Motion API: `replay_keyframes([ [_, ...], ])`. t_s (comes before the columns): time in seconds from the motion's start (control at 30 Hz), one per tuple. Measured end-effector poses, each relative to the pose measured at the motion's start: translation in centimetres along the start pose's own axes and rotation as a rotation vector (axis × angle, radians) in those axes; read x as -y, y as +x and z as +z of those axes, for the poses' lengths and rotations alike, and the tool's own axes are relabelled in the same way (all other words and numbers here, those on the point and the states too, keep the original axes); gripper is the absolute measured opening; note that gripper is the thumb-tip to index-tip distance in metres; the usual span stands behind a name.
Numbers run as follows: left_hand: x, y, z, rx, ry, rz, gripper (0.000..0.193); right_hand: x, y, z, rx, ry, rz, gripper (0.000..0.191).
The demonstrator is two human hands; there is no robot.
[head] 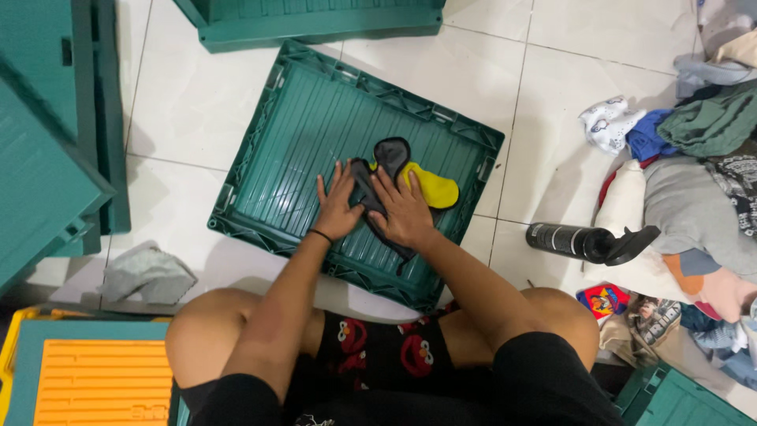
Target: The person sits on the floor and works on collapsible green plastic crates. They wipe crate panels with a cloth, detach side panels from a crate body, reattach the panels, and wipe the assembled panels and edges, stacking finished pieces aside.
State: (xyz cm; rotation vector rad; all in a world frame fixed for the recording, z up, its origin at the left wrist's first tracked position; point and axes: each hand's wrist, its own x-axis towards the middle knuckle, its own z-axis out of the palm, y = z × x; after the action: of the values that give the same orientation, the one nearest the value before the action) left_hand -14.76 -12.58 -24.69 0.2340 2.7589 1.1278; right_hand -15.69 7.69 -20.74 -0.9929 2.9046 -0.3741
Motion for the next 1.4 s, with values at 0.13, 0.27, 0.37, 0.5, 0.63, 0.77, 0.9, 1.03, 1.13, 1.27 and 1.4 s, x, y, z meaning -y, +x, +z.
replay_keyframes([
  [0.13,1.3,-2.2,-4.4,0.026,0.183,-0.128,0.138,1.6,-0.4,-1.1,-0.022,-0.034,0.034,0.078],
  [0.27,1.9,-4.4,-7.9,0.335,0.360,-0.446,0.183,4.1,-0.9,-1.5,0.086,-0.037,-0.022,0.076],
  [0.37,2.0,-4.6,-8.2,0.401,0.455,-0.429,0.186,7.0,-1.8,-0.6,0.224,0.091,-0.285,0.075],
  [0.5,2.4,-4.2,-8.2,0.392,0.538,-0.385,0.185,6.6,0.4,1.0,0.204,0.228,-0.607,0.072],
  [0.63,2.4,-4.0,-8.9,0.508,0.507,-0.426,0.186,2.0,6.0,1.5,0.206,0.236,-0.387,0.076],
  [0.77,1.8,-3.9,-9.5,0.510,0.490,-0.407,0.185,-1.8,11.2,0.1,0.037,0.112,-0.169,0.074],
  [0.9,1.5,-3.6,-9.7,0.499,0.448,-0.422,0.184,-1.8,14.1,-1.1,-0.159,0.022,-0.123,0.072],
  [1.03,1.5,-3.2,-9.8,0.571,0.467,-0.432,0.181,4.2,11.5,-1.1,0.291,0.274,0.296,0.070],
  [1.13,1.8,-3.5,-9.8,0.615,0.498,-0.430,0.169,9.1,6.9,-0.2,0.189,0.251,-0.161,0.069],
  [1.27,2.2,-4.4,-9.7,0.491,0.411,-0.339,0.164,7.5,5.0,0.8,0.035,0.232,-0.585,0.073],
  [1.4,2.4,-4.9,-9.3,0.588,0.532,-0.366,0.144,1.2,7.6,0.2,0.242,0.357,-0.287,0.070],
])
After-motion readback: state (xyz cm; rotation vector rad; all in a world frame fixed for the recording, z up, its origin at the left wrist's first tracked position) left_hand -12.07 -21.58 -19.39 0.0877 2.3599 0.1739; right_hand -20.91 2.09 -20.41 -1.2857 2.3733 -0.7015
